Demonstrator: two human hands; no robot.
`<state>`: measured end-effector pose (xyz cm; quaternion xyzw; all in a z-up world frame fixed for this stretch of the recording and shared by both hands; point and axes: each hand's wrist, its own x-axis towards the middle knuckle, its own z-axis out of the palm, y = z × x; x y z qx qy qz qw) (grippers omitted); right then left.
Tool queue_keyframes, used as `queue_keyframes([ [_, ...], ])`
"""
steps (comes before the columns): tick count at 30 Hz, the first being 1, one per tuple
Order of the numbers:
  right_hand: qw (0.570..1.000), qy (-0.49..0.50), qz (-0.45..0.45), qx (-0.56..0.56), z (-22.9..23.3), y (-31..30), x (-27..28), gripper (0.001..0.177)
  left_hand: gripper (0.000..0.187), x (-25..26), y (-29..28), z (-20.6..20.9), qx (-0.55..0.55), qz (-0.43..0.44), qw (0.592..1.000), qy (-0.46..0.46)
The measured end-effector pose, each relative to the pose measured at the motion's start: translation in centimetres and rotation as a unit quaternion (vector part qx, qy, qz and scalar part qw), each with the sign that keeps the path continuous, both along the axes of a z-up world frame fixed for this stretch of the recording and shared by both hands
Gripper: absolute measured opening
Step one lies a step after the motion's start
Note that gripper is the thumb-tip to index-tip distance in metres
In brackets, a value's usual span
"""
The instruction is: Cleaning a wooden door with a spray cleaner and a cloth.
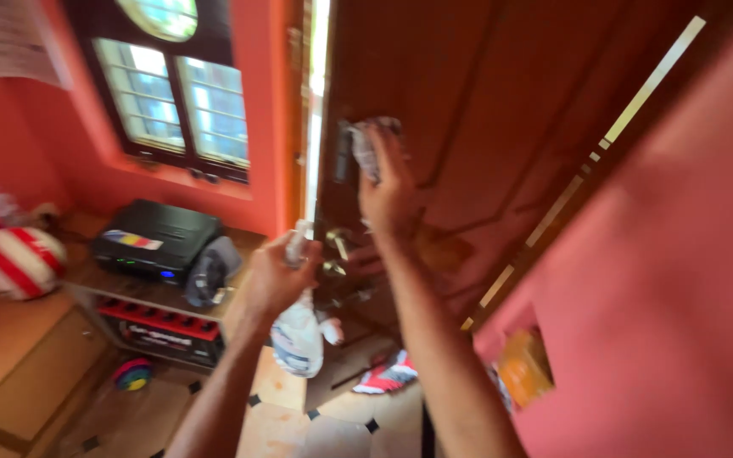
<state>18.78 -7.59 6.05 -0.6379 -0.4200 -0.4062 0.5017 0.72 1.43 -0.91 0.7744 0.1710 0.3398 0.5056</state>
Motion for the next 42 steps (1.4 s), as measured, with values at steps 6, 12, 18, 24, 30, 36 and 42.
queue_keyframes([
  [6, 0.995, 0.059, 0.033, 0.071, -5.2, 0.1, -1.4, 0.055, 0.031, -0.2, -0.8, 0.4, -0.007, 0.000, 1.000, -0.029],
  [12, 0.987, 0.155, -0.035, 0.001, -12.1, -0.8, 1.7, 0.048, 0.029, -0.5, -1.8, 1.3, 0.001, 0.003, 1.000, 0.014],
  [18, 0.923, 0.324, -0.026, 0.206, -14.6, -6.3, 6.8, 0.044, 0.028, -0.7, -1.9, -0.1, -0.013, -0.004, 0.999, 0.049],
  [24, 0.932, 0.306, -0.012, 0.193, -17.4, -8.8, 7.9, 0.039, 0.029, 0.2, -2.3, -2.2, 0.011, -0.010, 0.997, 0.078],
  [30, 0.898, 0.388, 0.013, 0.207, -20.1, -7.9, 6.5, 0.036, 0.026, 1.5, -2.8, -3.8, -0.052, -0.048, 0.996, 0.057],
  [36, 0.803, 0.510, 0.148, 0.272, -20.2, -8.3, 4.6, 0.042, 0.028, 3.1, -4.5, -4.9, -0.017, -0.071, 0.994, 0.080],
  [42, 0.873, 0.449, 0.105, 0.160, -21.5, -7.6, 4.4, 0.045, 0.031, 5.5, -5.4, -5.7, 0.026, -0.049, 0.997, 0.049],
])
